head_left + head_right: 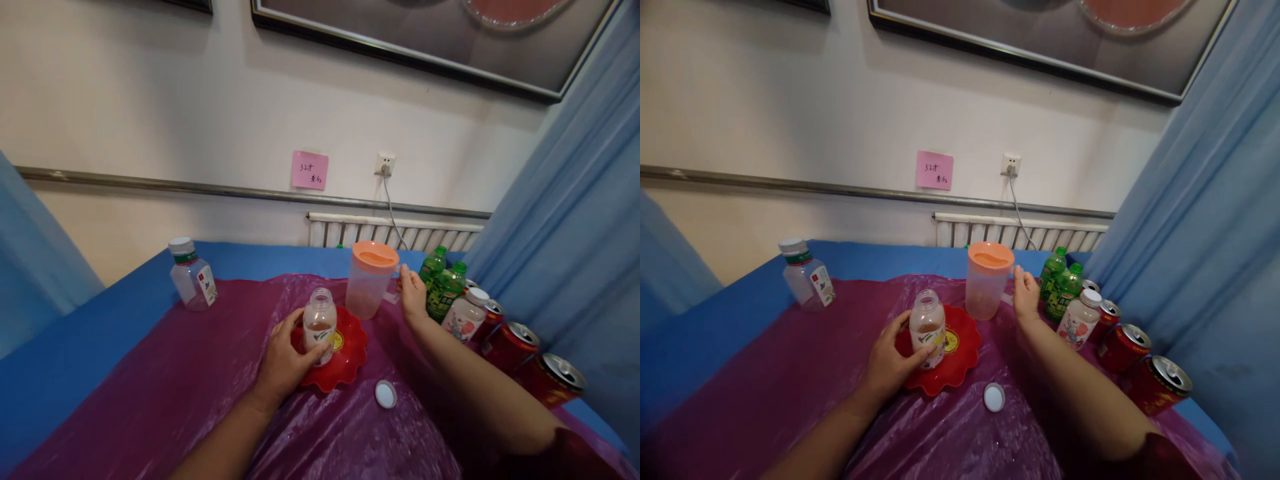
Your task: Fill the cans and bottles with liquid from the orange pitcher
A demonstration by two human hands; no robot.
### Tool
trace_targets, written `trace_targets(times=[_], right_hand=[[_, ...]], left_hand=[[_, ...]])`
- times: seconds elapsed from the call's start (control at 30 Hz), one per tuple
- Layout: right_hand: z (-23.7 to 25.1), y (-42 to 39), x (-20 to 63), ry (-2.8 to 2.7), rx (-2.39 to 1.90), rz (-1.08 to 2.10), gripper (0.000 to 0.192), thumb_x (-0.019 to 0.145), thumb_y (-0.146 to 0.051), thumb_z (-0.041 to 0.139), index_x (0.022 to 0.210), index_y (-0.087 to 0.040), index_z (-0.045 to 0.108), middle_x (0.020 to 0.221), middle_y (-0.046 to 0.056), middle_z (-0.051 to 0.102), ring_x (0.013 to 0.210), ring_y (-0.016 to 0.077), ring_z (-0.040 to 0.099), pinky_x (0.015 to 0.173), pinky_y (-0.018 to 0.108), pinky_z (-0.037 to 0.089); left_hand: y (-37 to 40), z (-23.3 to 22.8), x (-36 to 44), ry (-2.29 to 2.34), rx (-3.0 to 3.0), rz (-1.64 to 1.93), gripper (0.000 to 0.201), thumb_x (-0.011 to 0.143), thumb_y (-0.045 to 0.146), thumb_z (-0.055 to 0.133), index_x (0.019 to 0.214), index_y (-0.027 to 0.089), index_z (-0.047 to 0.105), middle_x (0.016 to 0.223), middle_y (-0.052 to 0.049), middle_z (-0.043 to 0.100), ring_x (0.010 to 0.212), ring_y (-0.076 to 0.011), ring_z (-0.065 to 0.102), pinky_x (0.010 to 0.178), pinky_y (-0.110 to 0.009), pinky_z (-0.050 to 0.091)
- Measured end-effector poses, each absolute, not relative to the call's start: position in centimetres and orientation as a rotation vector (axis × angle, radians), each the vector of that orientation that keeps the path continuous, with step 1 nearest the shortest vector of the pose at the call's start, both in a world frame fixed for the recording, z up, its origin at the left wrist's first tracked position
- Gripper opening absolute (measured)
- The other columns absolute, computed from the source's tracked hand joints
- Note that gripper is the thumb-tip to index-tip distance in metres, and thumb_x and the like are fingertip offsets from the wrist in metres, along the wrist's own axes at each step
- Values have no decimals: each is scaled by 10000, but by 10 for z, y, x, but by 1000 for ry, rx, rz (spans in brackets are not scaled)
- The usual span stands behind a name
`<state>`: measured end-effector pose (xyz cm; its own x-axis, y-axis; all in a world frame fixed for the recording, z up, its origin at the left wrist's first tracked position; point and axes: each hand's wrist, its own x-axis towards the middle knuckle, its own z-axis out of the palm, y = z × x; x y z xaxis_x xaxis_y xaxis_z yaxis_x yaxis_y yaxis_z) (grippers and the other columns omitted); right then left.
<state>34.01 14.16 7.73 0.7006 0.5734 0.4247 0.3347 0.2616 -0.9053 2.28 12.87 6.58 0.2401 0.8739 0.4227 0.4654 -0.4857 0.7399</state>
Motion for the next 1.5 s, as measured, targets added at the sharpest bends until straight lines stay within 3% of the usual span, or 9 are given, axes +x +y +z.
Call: trace_targets(times=[0.17, 0.33, 0.47, 0.57, 0.73, 0.9, 1.13, 1.3, 1.5], right_hand=[[66, 91, 334, -865, -1484, 175, 471, 845, -650, 593, 1039, -221, 594, 1009, 54, 640, 895, 210, 582, 774, 337, 467], [49, 4, 292, -1335, -1606, 474, 238, 679, -342, 836, 863, -239, 725, 861, 25, 695, 792, 231, 629, 739, 355, 479], [45, -30, 274, -1868, -1887, 414, 241, 788, -280, 763, 1026, -252, 740, 1005, 68, 707, 941, 296, 642, 855, 444, 474], [41, -31, 273, -1955, -1958, 307, 265, 831, -248, 708, 1094, -234, 736, 1026, 96, 713, 957, 329, 656, 881, 492, 484], [57, -14, 268, -1746, -1647, 196, 444, 963, -246, 556, 1400, -306, 598, 1109, 92, 689, 974, 277, 665, 877, 440, 526], [105, 19, 246, -1404, -1173, 321, 232, 975, -299, 637, 1204, -313, 605, 1109, 40, 702, 971, 206, 677, 854, 349, 549], [128, 54, 216, -1386, -987, 340, 248, 863, -304, 775, 966, -263, 553, 1157, 63, 731, 1062, 224, 697, 920, 393, 549], [120, 55, 225, -1472, -995, 400, 220, 900, -298, 747, 1065, -266, 605, 1200, 69, 733, 1091, 224, 695, 934, 399, 551], [112, 53, 233, -1485, -926, 551, 332, 953, -334, 706, 1278, -293, 651, 1300, 76, 713, 1189, 242, 671, 1006, 419, 544]], left_hand=[[131, 61, 24, 1232, 2026, 1145, 697, 693, 447, 817, 1315, 218, 602, 1282, -111, 720, 1164, -328, 689, 1031, -511, 538], [130, 63, 26, 1237, 2010, 1147, 707, 708, 469, 809, 1325, 204, 589, 1286, -123, 715, 1181, -329, 683, 1037, -509, 533], [127, 67, 27, 1216, 2030, 1149, 679, 711, 451, 816, 1314, 228, 596, 1269, -103, 720, 1152, -314, 692, 1023, -497, 540], [125, 68, 27, 1222, 2046, 1143, 676, 709, 437, 818, 1312, 221, 600, 1255, -105, 716, 1140, -309, 691, 1022, -490, 539], [125, 67, 27, 1213, 2099, 1158, 675, 691, 384, 828, 1311, 233, 607, 1221, -86, 720, 1118, -303, 690, 997, -465, 553], [121, 70, 27, 1082, 2215, 1157, 651, 745, 370, 812, 1350, 268, 594, 1280, -75, 712, 1162, -305, 679, 1042, -481, 531], [115, 75, 26, 922, 2232, 1091, 639, 805, 412, 802, 1389, 284, 577, 1323, -94, 702, 1196, -315, 673, 1061, -513, 520], [114, 74, 25, 878, 2233, 1067, 609, 802, 329, 793, 1370, 292, 576, 1330, -85, 689, 1205, -303, 660, 1059, -498, 522], [112, 74, 24, 811, 2248, 1118, 636, 765, 301, 816, 1352, 299, 569, 1311, -64, 692, 1196, -291, 658, 1055, -473, 519]])
